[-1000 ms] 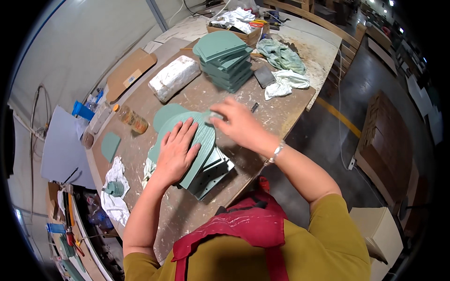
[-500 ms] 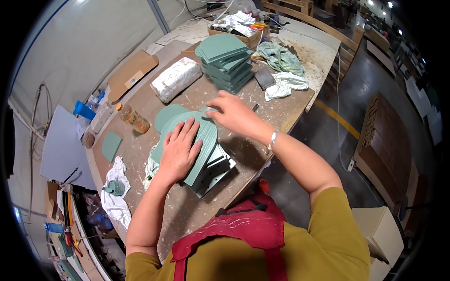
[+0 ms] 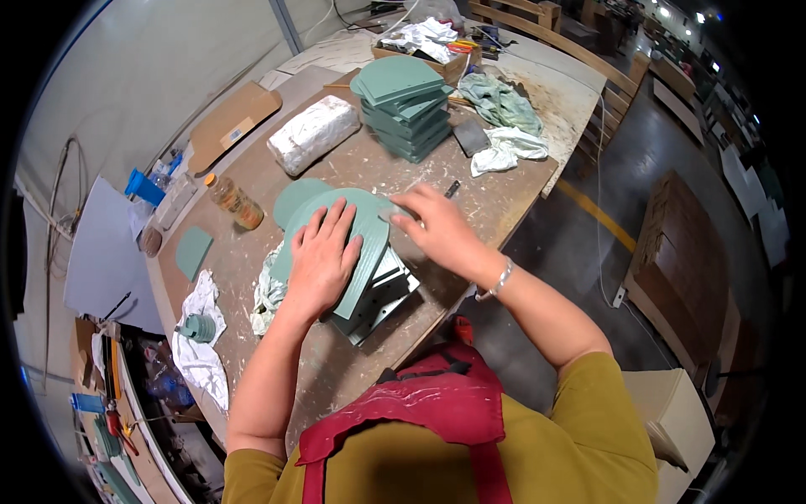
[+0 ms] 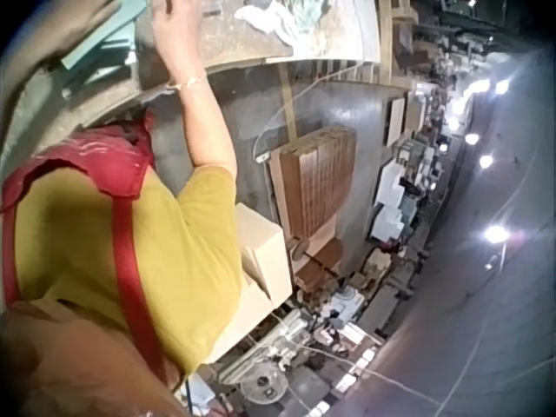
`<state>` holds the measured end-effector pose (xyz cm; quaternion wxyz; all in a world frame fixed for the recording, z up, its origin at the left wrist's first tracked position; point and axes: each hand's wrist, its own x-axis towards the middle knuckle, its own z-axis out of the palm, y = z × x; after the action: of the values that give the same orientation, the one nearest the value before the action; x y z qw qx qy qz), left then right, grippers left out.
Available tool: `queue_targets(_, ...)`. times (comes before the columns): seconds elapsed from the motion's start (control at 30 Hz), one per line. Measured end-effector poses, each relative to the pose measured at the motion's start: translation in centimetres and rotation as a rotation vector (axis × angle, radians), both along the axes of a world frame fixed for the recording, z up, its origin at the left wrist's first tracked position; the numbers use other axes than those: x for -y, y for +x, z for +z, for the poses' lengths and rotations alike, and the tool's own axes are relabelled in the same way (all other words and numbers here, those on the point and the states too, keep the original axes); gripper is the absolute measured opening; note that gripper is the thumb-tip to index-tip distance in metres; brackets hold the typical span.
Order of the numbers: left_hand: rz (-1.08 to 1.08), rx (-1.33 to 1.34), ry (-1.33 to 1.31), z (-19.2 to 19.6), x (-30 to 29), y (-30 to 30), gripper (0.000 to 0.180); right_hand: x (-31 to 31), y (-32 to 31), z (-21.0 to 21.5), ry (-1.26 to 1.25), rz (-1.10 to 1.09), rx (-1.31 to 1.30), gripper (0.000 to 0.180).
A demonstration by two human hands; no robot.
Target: The person sands the edges and surfaces of several green-painted wooden furniture components using a sanding block, then wipes dust away from the pieces with a cloth.
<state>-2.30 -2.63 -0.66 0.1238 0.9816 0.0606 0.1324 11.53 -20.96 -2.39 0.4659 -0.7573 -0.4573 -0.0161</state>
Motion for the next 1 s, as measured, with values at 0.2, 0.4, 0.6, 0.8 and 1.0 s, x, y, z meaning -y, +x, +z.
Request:
queue_targets(0.2, 0.045, -0.001, 0.005, -0.4, -0.3, -0.6, 0.051, 3.5, -6.6, 2.0, -0.081, 0.101, -0.008, 0.035)
queue_targets(0.4, 0.049, 0.025, 0.02, -0.7, 0.1, -0.2, 0.052, 0.5, -4.2, 1.2, 0.035, -0.063, 0.004, 0.033)
queue_targets(0.6, 0.048, 0.027, 0.026, -1.2, -0.3, -0.2, 0.052, 2.6, -12.2, 1.5, -0.029, 0.231, 0.051, 0.035)
queue_targets(0.8, 0.047, 0.027, 0.026, -1.0, -0.3, -0.4, 0.052, 1.5, -6.8, 1.3, 0.062, -0.08, -0.053, 0.039)
queue_targets(1.0, 0.043, 0.021, 0.011, -0.9, -0.2, -0.3, 0.052, 2.1, -13.3, 0.6, 0.003, 0.236, 0.153, 0.037)
